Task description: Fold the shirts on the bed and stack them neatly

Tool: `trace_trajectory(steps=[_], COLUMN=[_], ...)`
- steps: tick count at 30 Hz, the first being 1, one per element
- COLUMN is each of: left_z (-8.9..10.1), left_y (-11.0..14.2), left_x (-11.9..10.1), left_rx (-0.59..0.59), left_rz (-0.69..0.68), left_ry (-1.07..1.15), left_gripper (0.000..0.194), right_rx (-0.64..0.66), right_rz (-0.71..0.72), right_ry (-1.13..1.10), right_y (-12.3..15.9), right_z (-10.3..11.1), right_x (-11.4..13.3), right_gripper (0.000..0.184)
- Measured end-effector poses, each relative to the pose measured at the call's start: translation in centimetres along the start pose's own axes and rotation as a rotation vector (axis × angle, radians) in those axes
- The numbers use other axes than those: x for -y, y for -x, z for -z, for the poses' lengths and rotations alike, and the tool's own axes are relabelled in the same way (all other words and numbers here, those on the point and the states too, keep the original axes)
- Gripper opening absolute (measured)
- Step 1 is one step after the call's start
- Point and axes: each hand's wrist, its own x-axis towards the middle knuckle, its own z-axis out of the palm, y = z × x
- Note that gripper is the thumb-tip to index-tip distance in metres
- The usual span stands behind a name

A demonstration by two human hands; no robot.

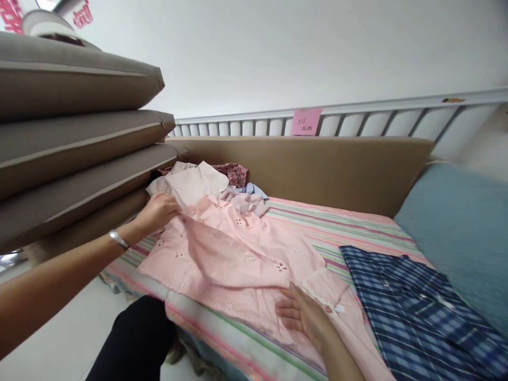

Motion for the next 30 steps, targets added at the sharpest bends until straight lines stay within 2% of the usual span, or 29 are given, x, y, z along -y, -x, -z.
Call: trace_trajectory(steps=[3, 4, 5, 6, 7, 10, 12, 14, 16, 18, 21, 24, 26, 28, 30], left_z=[3.5, 3.8, 3.5, 2.6, 1.2, -5.1, -9.2, -12.2, -13.4, -12.9, -9.6, -5.2, -3.5, -3.7, -6.0], left_y=[2.2, 3.5, 4.9, 6.4, 7.9, 11.8, 13.6, 14.5, 14.4, 12.9, 8.8, 4.7, 3.7, 4.7, 7.2], left_x=[-0.8, -0.9, -0.9, -0.7, -0.4, 0.9, 1.5, 1.8, 1.7, 1.7, 1.9, 2.2, 2.3, 2.1, 2.0], left_rx=[-0.505, -0.606, -0.650, -0.634, -0.568, -0.250, -0.095, -0.024, 0.004, 0.008, -0.076, -0.310, -0.456, -0.474, -0.346], left_rz=[0.005, 0.022, 0.037, 0.046, 0.054, 0.108, 0.159, 0.190, 0.181, 0.137, 0.088, 0.096, 0.118, 0.136, 0.143], left_ry=[0.016, 0.016, 0.015, 0.016, 0.016, 0.038, 0.053, 0.054, 0.043, 0.017, -0.057, -0.118, -0.115, -0.085, -0.045], left_gripper=[0.019, 0.016, 0.013, 0.011, 0.012, 0.016, 0.017, 0.018, 0.017, 0.016, 0.018, 0.015, 0.012, 0.012, 0.013], right_rx=[0.040, 0.058, 0.076, 0.092, 0.100, 0.059, 0.005, -0.022, -0.028, -0.010, 0.007, -0.012, -0.005, -0.001, -0.028], right_rz=[-0.108, -0.136, -0.161, -0.185, -0.203, -0.224, -0.208, -0.176, -0.139, -0.119, -0.131, -0.114, -0.060, -0.016, -0.018], right_ry=[-0.199, -0.255, -0.304, -0.344, -0.374, -0.368, -0.303, -0.253, -0.246, -0.269, -0.314, -0.368, -0.416, -0.452, -0.477], right_y=[0.4, 0.5, 0.5, 0.4, 0.3, -0.3, -0.5, -0.5, -0.4, -0.2, -0.3, -0.7, -0.8, -0.6, 0.0], right_z=[0.5, 0.6, 0.8, 0.9, 1.0, 0.9, 0.7, 0.5, 0.4, 0.4, 0.7, 1.4, 1.9, 2.2, 2.1], right_x=[0.6, 0.8, 1.0, 1.1, 1.1, 0.6, 0.1, -0.3, -0.5, -0.6, -0.6, -1.1, -1.7, -2.4, -3.2], right_gripper=[0.067, 0.069, 0.071, 0.072, 0.071, 0.055, 0.038, 0.027, 0.025, 0.027, 0.029, 0.030, 0.031, 0.030, 0.028])
